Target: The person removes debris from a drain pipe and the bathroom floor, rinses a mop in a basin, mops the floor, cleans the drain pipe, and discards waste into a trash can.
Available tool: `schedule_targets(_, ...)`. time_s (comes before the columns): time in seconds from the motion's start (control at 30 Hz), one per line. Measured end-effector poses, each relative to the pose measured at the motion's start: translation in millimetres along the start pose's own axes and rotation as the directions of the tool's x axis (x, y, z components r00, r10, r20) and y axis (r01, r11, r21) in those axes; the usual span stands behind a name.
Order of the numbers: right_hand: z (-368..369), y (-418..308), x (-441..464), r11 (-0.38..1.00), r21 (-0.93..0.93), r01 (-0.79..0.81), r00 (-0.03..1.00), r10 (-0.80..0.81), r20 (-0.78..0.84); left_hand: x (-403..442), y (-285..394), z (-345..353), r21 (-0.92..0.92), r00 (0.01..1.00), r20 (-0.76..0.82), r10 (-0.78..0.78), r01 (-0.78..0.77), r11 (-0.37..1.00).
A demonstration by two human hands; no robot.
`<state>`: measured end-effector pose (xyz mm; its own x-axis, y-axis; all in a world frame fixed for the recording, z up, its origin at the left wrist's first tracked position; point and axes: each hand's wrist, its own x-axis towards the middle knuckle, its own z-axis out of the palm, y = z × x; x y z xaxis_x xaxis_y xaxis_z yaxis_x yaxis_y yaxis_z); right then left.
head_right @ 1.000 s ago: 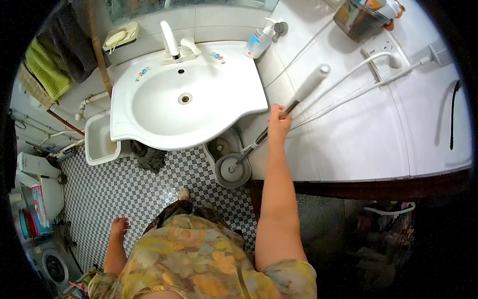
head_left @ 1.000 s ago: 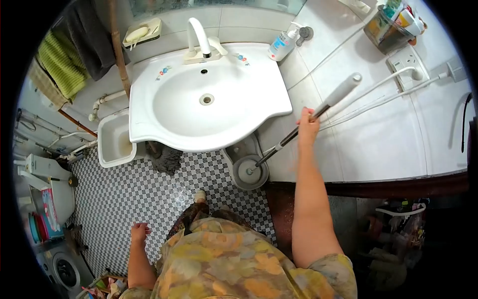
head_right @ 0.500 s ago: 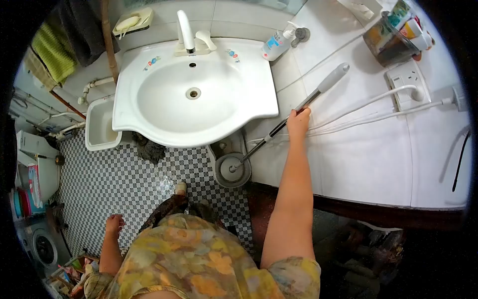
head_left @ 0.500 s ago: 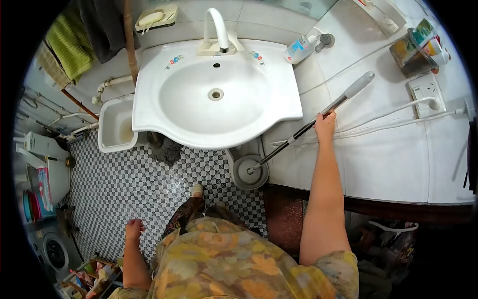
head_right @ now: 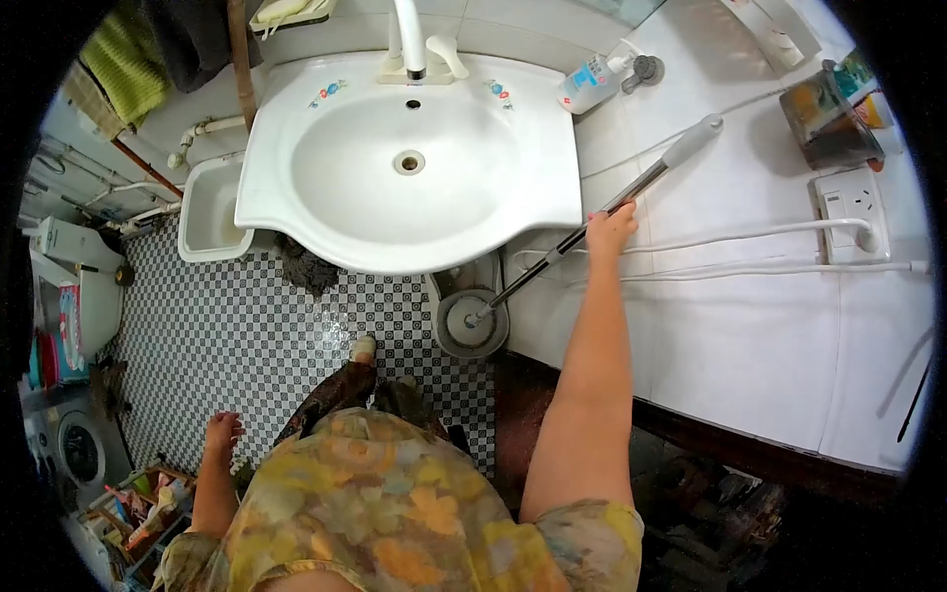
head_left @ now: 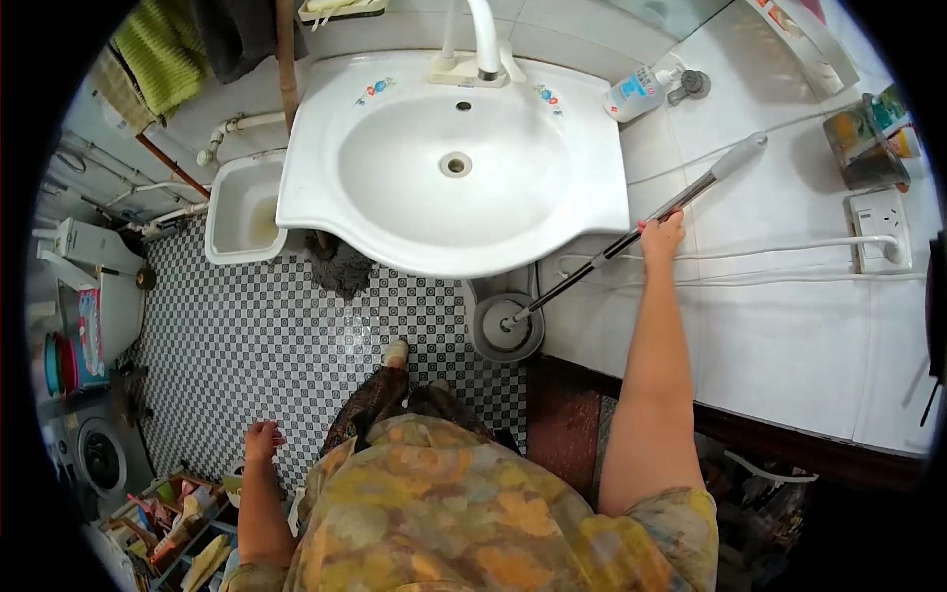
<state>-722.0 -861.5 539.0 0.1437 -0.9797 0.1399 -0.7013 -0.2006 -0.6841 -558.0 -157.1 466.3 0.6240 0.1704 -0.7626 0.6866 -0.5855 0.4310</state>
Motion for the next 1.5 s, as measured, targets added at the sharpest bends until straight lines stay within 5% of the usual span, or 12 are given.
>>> schedule_targets(0.33,3.2,20.6,-3.6,0.990,0.076,0.120,0.991,-0.115,-0.067,7.5,-7.6,-2.5,-0.048,0.998,0.052,0.046,-0.044,0.998)
schedule_targets(0.43,-2.4,3.1,-31.1,0.948,0.317,0.021,0.997,0.003,-0.077,-4.8,-3.9,-1.6,-0.089,0.999,0.048,0.023,-0.019,0.996)
schedule_targets(0.53,13.0,33.4,-25.4,0.969,0.222,0.107,0.986,-0.074,-0.151,-1.4,-18.8,1.7,-0.123,1.000,0.017,0.021,-0.019,0.992)
schedule_targets(0.57,16.1,54.6,-17.9,0.962,-0.143,0.232,0.961,-0.250,-0.123,-3.1,-20.0,0.2,-0.116,1.000,0.031,-0.007,0.010,0.993)
schedule_targets(0.63,14.6,34.5,-41.8,0.915,-0.256,0.311,0.950,-0.308,0.055,4.5,-30.2,-2.0,-0.117,0.997,0.069,0.037,-0.029,0.993)
schedule_targets(0.67,-0.2,4.8,-61.6,0.973,-0.037,0.229,0.961,-0.220,0.171,0.0,-26.8,-2.6,-0.051,0.998,0.062,-0.018,0.021,0.998)
schedule_targets(0.73,19.7,47.1,-45.7,0.958,-0.132,0.256,0.917,-0.198,0.345,-20.3,-14.4,-1.2,-0.077,1.000,0.031,-0.002,0.004,0.997)
schedule_targets(0.8,12.2,22.4,-75.4,0.990,0.144,0.005,0.870,-0.075,0.488,-21.8,-20.0,-2.6,-0.127,0.998,-0.034,0.044,-0.048,0.991)
schedule_targets(0.9,17.8,27.6,-93.2,0.987,0.156,-0.033,0.794,-0.069,0.605,-27.3,-30.1,-12.1,-0.152,0.998,-0.053,0.020,-0.028,0.988)
schedule_targets(1.3,24.4,128.8,-225.9,0.904,-0.404,-0.138,0.396,0.424,0.814,28.6,-93.8,-66.7,-0.298,0.980,-0.083,-0.181,0.149,0.943)
schedule_targets(1.4,40.9,125.9,-266.5,0.895,-0.446,0.021,0.358,0.410,0.839,54.7,-66.3,-80.6,-0.366,0.989,-0.042,-0.141,0.116,0.923)
schedule_targets(1.5,75.1,72.6,-309.3,0.783,-0.471,0.405,0.312,0.366,0.877,90.5,-49.1,-103.6,-0.376,0.991,-0.053,-0.126,0.097,0.922)
